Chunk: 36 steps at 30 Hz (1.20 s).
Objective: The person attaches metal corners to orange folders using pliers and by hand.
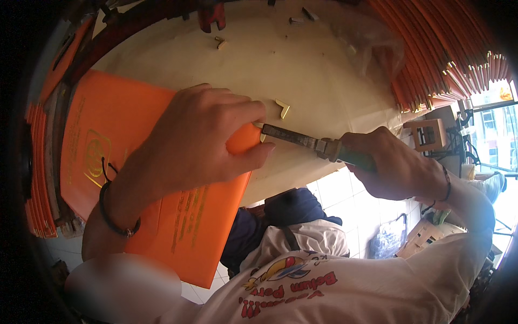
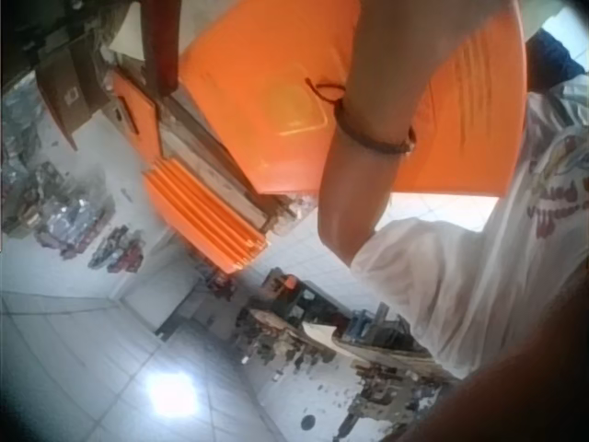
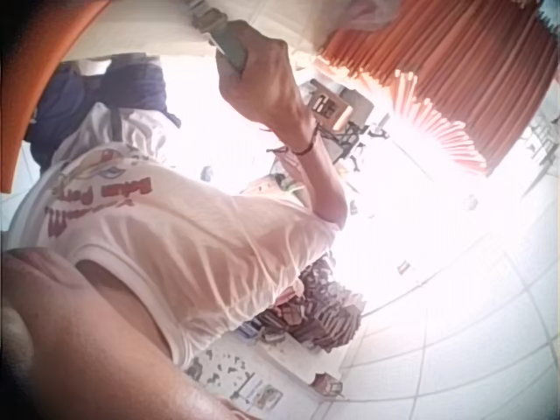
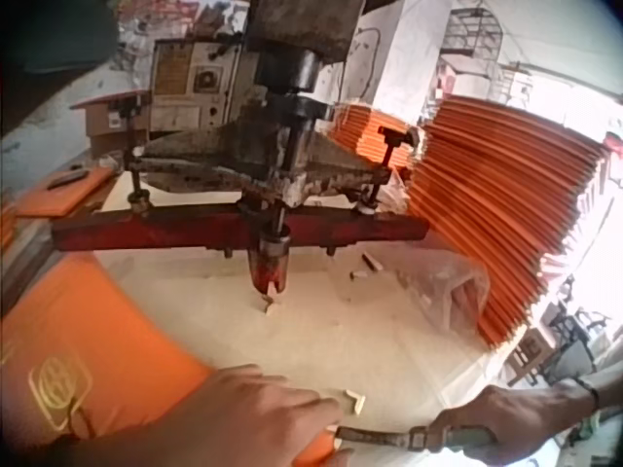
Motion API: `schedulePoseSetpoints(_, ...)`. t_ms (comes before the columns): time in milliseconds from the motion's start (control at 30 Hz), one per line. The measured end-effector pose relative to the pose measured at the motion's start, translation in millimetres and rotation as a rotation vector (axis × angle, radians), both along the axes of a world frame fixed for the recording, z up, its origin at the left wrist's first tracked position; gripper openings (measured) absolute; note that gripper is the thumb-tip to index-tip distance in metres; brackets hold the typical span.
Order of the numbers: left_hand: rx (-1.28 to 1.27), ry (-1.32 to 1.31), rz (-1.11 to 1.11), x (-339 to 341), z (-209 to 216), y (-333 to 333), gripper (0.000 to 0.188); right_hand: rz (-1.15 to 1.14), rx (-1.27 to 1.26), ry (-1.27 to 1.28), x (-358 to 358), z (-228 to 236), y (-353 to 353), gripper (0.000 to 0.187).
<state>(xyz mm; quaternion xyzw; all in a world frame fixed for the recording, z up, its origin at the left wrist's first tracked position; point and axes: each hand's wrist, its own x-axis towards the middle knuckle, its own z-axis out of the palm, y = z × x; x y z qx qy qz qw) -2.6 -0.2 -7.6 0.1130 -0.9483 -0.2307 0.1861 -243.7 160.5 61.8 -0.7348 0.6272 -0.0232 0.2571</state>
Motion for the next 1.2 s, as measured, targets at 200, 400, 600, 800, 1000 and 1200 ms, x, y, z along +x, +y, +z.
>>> schedulePoseSetpoints(200, -0.009, 0.021, 0.021, 0, 1, 1, 0.031, -0.030, 0.110, 0.147, -2, 18, 3, 0.042)
schedulePoseSetpoints(400, 0.024, 0.012, 0.013, 0, 3, 1, 0.030, -0.122, 0.311, -0.191, -9, 8, 6, 0.028)
schedulePoseSetpoints(600, 0.043, 0.027, 0.001, 1, 5, 1, 0.031, -0.079, 0.347, -0.259, -9, 8, 8, 0.054)
schedulePoseSetpoints(800, 0.047, 0.028, 0.002, 1, 2, 0, 0.037, -0.088, 0.399, -0.260, -7, 13, 3, 0.047)
schedulePoseSetpoints(1000, 0.048, 0.041, 0.013, 1, 2, 1, 0.035, -0.093, 0.405, -0.303, -7, 11, 2, 0.046)
schedulePoseSetpoints(1200, 0.030, 0.020, 0.007, 1, 3, 0, 0.032, -0.103, 0.375, -0.326, -7, 3, 6, 0.039)
